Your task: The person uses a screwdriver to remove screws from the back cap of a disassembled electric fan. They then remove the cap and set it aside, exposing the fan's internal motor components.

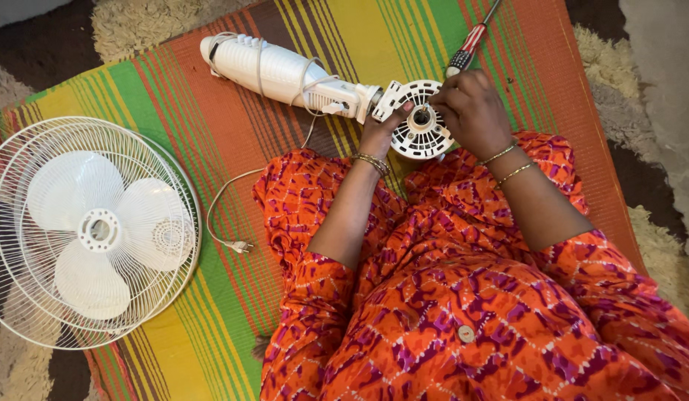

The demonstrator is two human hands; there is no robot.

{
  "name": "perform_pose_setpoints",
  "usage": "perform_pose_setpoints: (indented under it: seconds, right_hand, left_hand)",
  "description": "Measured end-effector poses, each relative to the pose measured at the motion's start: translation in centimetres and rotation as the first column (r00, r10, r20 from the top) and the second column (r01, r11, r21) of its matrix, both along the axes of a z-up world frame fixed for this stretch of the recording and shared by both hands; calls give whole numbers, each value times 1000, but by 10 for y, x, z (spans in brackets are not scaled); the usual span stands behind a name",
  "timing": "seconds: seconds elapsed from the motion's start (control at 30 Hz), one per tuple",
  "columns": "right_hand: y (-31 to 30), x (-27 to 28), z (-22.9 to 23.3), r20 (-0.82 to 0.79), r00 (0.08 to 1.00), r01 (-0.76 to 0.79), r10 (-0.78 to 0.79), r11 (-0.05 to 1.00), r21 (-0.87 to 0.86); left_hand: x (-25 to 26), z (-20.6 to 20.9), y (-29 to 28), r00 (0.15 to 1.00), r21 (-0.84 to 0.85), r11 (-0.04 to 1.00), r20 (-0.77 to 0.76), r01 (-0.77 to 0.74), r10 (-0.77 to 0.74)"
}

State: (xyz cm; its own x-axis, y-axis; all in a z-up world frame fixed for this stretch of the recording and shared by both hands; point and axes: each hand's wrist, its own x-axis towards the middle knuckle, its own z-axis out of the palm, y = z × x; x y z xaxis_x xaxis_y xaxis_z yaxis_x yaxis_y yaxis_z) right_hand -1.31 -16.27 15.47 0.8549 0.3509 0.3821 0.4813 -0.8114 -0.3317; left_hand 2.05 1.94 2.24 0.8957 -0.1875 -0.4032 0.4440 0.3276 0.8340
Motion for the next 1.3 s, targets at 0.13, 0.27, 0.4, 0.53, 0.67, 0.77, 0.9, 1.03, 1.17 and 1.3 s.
perform_pose_setpoints:
  seconds: [0.13, 0.27, 0.4, 0.53, 0.67, 0.77, 0.9, 1.03, 1.17, 1.3]
  right_hand:
    - [1, 4, 4, -109, 994, 15, -8, 998, 61]
    - [-2, 12, 8, -210, 978, 2, 0, 1000, 11]
    - [0, 17, 8, -224, 974, 40, -40, 999, -9]
    - [-1, 20, 8, -275, 961, 46, -35, 998, 33]
    - [-6, 23, 7, -269, 963, 27, 5, 993, 114]
    - [-8, 22, 6, -296, 955, 75, -19, 981, 180]
    - [-11, 19, 8, -255, 967, 28, 18, 984, 175]
    - [-8, 15, 15, -156, 985, -64, 79, 993, 96]
    - [-4, 14, 20, -139, 987, -80, 85, 996, 43]
    - [-4, 13, 23, -156, 986, -68, 61, 997, -41]
  left_hand:
    - [0, -4, 0, 1000, -27, 1000, 9, -8, 8]
    - [1, -8, 0, 999, -75, 997, 45, -16, 19]
    - [0, -7, 1, 999, -76, 997, 45, -19, 23]
    - [-1, -2, 1, 999, -98, 995, 37, -34, 38]
    - [-1, 1, 1, 999, -109, 993, 28, -37, 40]
    - [1, 3, 0, 998, -85, 996, 54, -33, 37]
    - [0, 7, 2, 1000, 55, 998, -30, 11, -10]
    - [-1, 12, 3, 999, 67, 997, -37, 28, -25]
    - [1, 14, 3, 999, 62, 998, -16, 33, -32]
    - [0, 12, 3, 998, 88, 995, -37, 48, -45]
